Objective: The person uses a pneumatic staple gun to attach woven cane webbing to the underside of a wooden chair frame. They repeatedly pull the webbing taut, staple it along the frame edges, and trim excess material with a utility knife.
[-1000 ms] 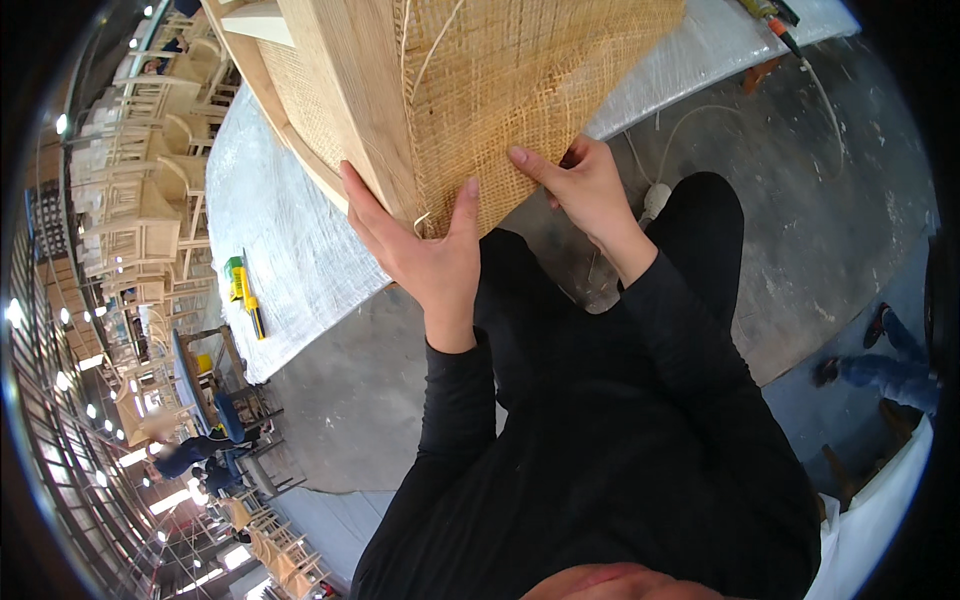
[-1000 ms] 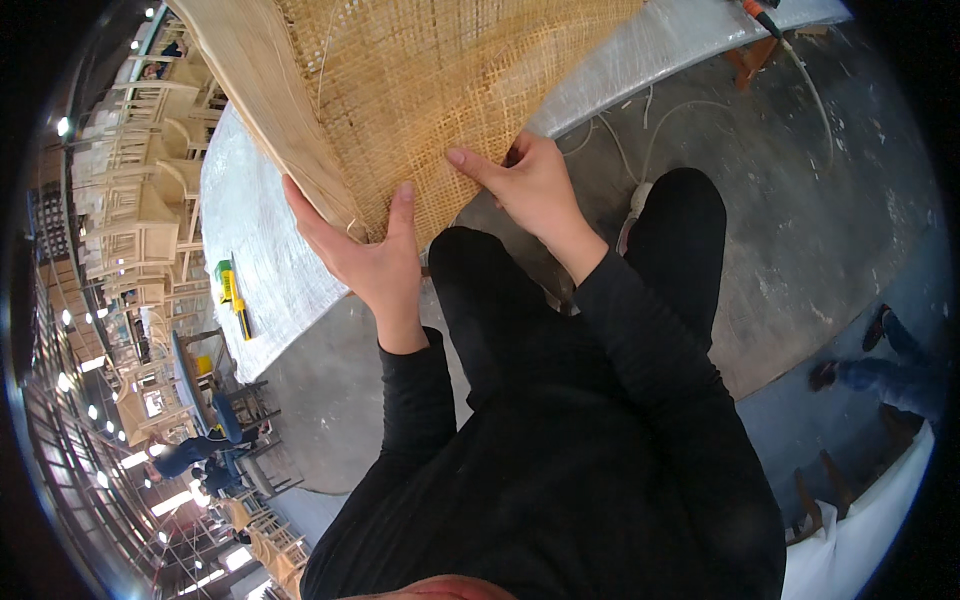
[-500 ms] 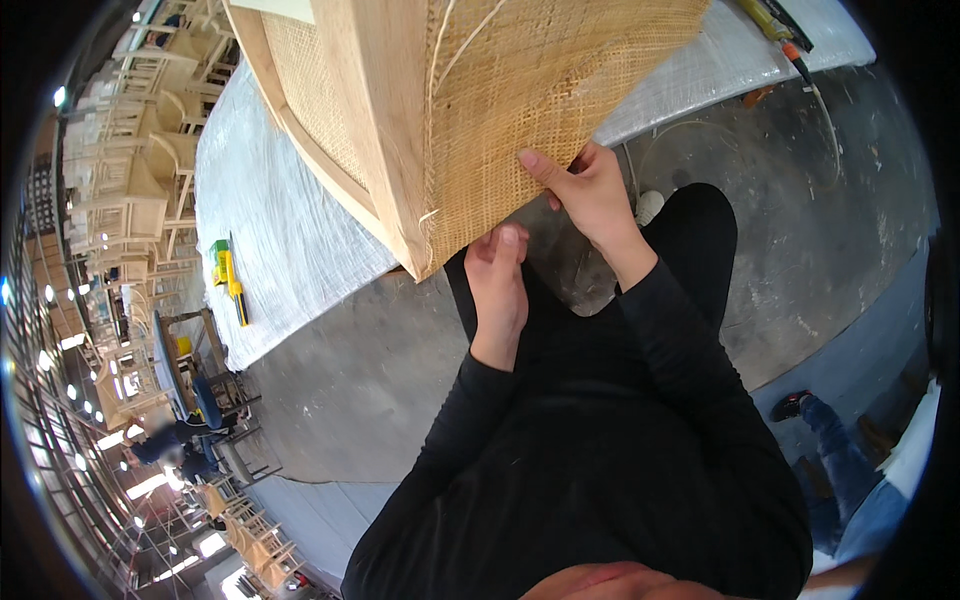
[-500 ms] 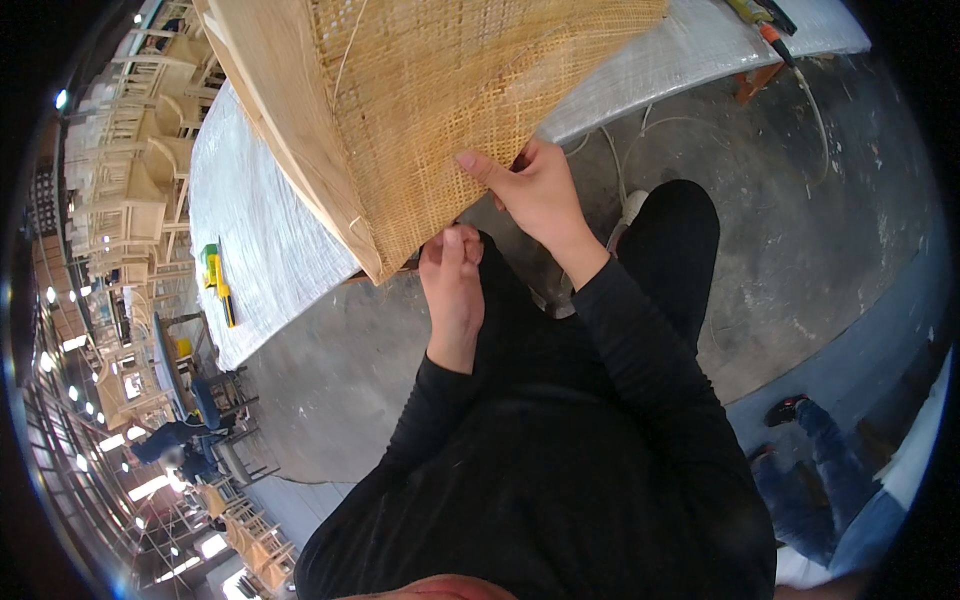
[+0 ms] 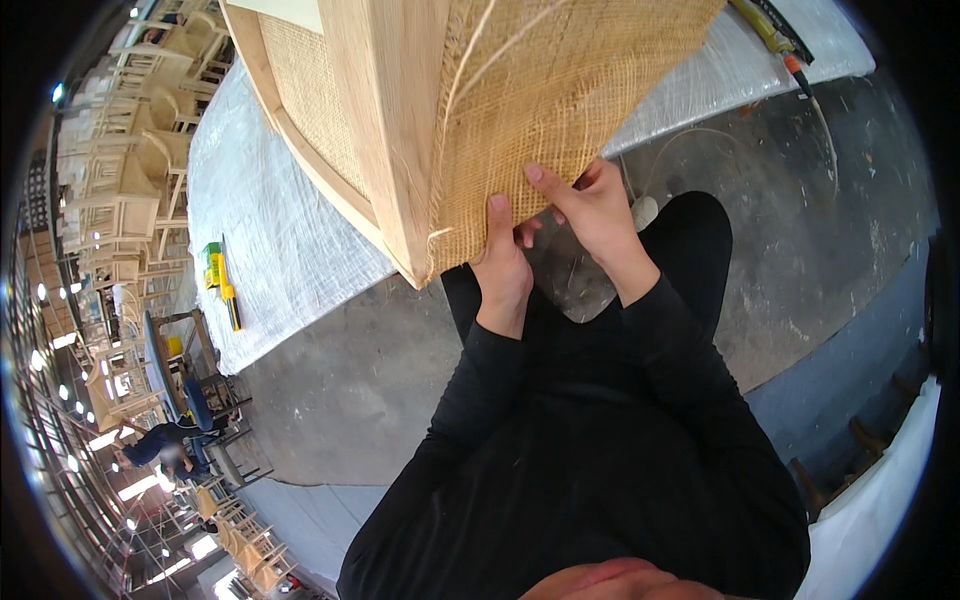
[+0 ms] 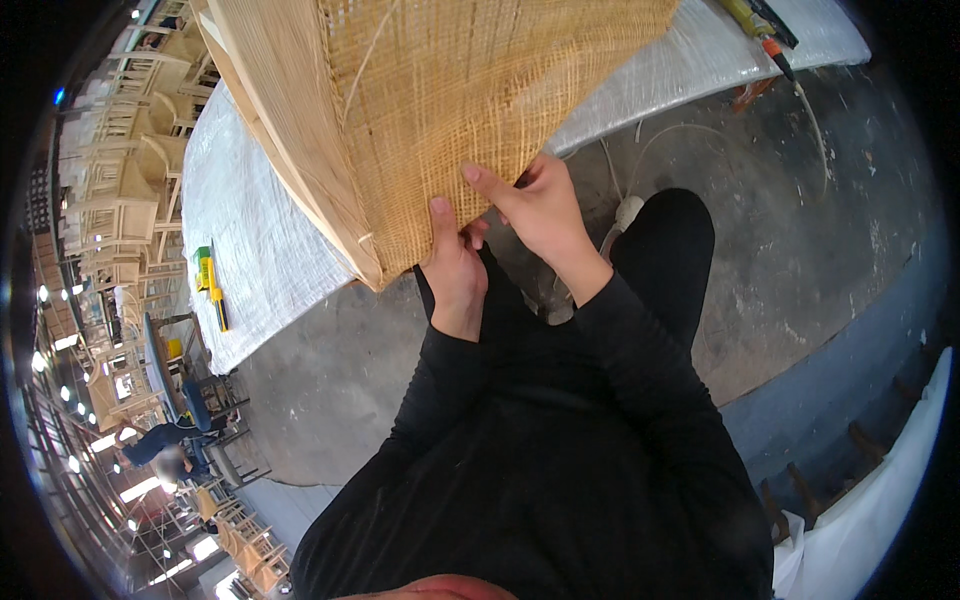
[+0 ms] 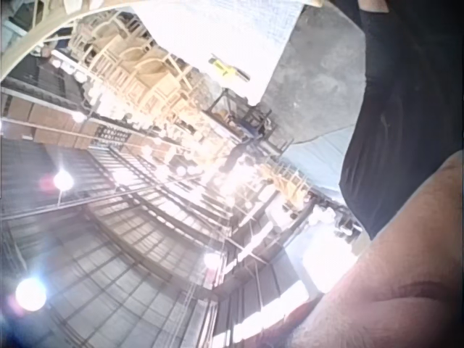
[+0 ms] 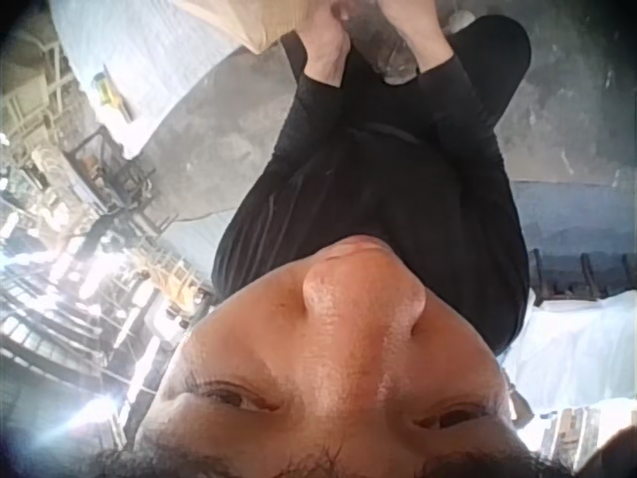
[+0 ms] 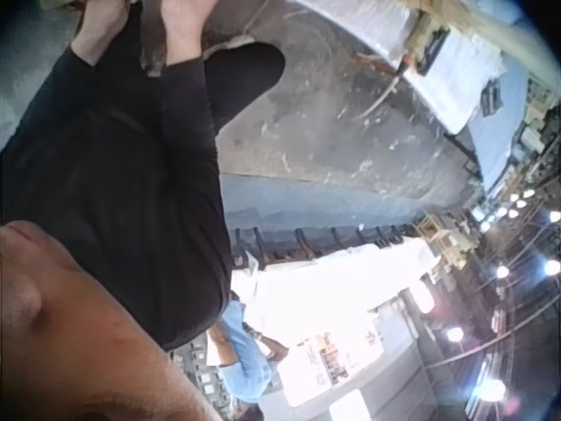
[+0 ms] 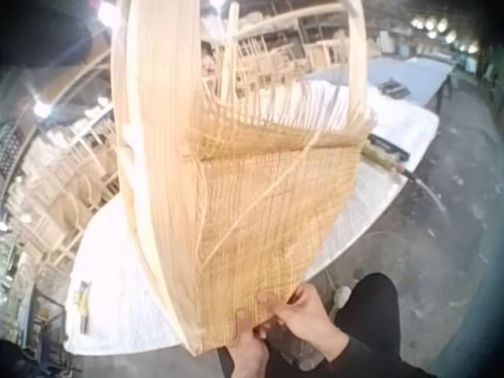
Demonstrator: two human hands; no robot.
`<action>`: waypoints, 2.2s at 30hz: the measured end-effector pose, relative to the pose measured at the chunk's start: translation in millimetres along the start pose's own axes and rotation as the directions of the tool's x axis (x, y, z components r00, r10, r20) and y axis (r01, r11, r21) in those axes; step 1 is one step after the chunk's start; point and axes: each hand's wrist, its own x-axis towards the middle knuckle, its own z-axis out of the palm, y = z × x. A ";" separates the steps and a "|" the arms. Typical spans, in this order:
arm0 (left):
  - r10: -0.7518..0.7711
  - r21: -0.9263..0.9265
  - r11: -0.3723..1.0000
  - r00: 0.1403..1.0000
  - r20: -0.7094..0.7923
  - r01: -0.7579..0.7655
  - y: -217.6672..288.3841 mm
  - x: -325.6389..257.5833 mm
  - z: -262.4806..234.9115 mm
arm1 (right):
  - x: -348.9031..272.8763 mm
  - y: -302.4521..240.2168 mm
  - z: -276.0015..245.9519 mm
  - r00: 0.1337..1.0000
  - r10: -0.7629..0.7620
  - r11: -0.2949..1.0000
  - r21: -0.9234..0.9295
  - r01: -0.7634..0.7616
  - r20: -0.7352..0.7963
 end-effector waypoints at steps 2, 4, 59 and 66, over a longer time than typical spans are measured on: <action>0.002 0.018 1.000 1.000 -0.004 -0.002 -3.4 1.8 -1.7 | 3.6 -3.9 -5.8 0.999 0.021 0.999 -0.043 -0.019 0.038; 0.012 0.046 0.999 1.000 0.003 -0.012 -6.2 1.5 -5.7 | 7.0 -8.8 -15.2 0.995 0.053 0.993 -0.114 -0.043 0.088; 0.070 0.100 0.992 0.997 0.010 -0.071 -17.5 4.8 -15.7 | -53.3 -67.5 -25.2 0.841 -0.481 0.550 -0.662 0.509 0.247; 0.056 0.037 0.998 0.998 0.024 -0.057 -20.3 3.2 -18.0 | -56.7 -88.7 -20.1 0.932 -0.275 0.538 -0.766 0.352 0.235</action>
